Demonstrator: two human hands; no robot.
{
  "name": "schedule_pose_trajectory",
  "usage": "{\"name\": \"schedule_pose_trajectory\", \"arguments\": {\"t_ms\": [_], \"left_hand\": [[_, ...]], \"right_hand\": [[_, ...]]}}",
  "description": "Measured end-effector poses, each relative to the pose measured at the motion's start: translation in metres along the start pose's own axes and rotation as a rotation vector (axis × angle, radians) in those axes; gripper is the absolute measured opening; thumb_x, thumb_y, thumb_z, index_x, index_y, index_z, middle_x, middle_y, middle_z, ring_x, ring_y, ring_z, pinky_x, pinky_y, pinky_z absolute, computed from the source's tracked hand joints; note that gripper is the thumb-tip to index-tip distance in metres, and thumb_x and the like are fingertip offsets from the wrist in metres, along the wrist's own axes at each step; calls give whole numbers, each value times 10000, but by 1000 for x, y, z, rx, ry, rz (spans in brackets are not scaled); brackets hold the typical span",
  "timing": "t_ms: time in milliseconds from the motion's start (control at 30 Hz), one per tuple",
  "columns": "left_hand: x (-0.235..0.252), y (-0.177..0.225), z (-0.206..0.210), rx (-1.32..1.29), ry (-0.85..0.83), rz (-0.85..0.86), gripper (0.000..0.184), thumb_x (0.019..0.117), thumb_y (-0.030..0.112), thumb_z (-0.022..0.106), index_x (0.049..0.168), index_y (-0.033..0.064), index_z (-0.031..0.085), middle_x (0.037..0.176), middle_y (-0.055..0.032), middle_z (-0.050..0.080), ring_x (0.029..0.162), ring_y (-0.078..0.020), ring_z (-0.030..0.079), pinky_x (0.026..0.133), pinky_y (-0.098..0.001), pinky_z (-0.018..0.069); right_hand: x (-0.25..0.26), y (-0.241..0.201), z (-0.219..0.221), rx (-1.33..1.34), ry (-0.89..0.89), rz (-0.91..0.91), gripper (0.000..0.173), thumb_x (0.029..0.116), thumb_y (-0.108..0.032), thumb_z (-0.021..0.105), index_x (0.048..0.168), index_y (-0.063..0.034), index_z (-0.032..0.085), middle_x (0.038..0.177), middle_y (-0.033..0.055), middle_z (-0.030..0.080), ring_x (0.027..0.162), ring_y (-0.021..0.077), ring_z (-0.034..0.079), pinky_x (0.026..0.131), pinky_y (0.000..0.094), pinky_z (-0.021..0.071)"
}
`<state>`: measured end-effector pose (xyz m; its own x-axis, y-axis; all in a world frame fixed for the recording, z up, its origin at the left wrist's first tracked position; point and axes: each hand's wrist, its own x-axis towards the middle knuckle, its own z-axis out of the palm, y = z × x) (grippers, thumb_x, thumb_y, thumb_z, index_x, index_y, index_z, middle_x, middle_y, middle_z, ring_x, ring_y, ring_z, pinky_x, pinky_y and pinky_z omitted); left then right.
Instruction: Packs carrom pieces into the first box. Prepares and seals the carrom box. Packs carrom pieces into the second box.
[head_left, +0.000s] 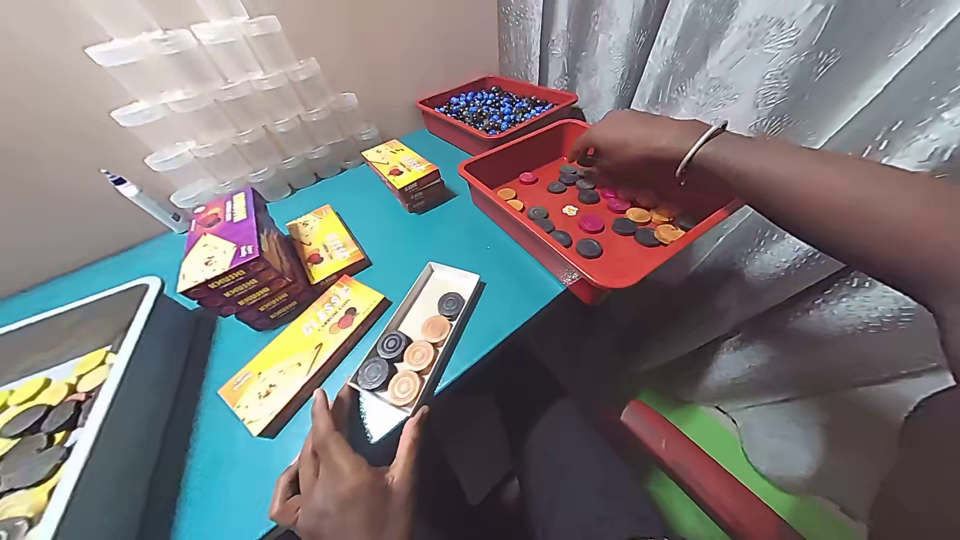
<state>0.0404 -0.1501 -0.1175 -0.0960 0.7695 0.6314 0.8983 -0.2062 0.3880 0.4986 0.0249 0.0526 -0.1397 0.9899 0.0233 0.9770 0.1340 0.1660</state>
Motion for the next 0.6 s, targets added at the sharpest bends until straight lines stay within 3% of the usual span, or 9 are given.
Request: {"name": "schedule_pose_trajectory", "arguments": {"t_ms": [133,267,500,600], "left_hand": [[0,0,0,8,14,-4,1044,795,640,672,1450,-139,439,1266,-183,712,1180,-384,638,979,-612,350],[0,1,-1,5,2,3,1040,797,623,688,1445,-150,438,1265,-201,708,1163,-399,642,964,-612,356],[0,2,0,-12,12,-11,1032,799,620,680,1452,-142,439,1264,-185,712,1174,-395,633,975,-617,341],[-1,1,2,8,31,-13,1028,798,655,658,1447,-119,464,1262,-160,718,1170,-370,642,997,-602,342]], "right_hand": [[8,-2,4,39,-155,-62,265,834,-92,816,1091,-129,762,916,143,723,887,372,691,806,651,534],[6,-10,9,-10,-295,-128,278,837,-63,815,1109,-69,758,988,180,729,963,409,684,870,661,505],[4,-8,11,-36,-265,-147,228,868,-125,804,1082,-63,757,947,172,729,926,398,690,841,650,511],[-1,-21,3,26,-54,-146,246,890,-198,779,1100,-76,742,903,180,720,868,416,690,781,685,511]]}}
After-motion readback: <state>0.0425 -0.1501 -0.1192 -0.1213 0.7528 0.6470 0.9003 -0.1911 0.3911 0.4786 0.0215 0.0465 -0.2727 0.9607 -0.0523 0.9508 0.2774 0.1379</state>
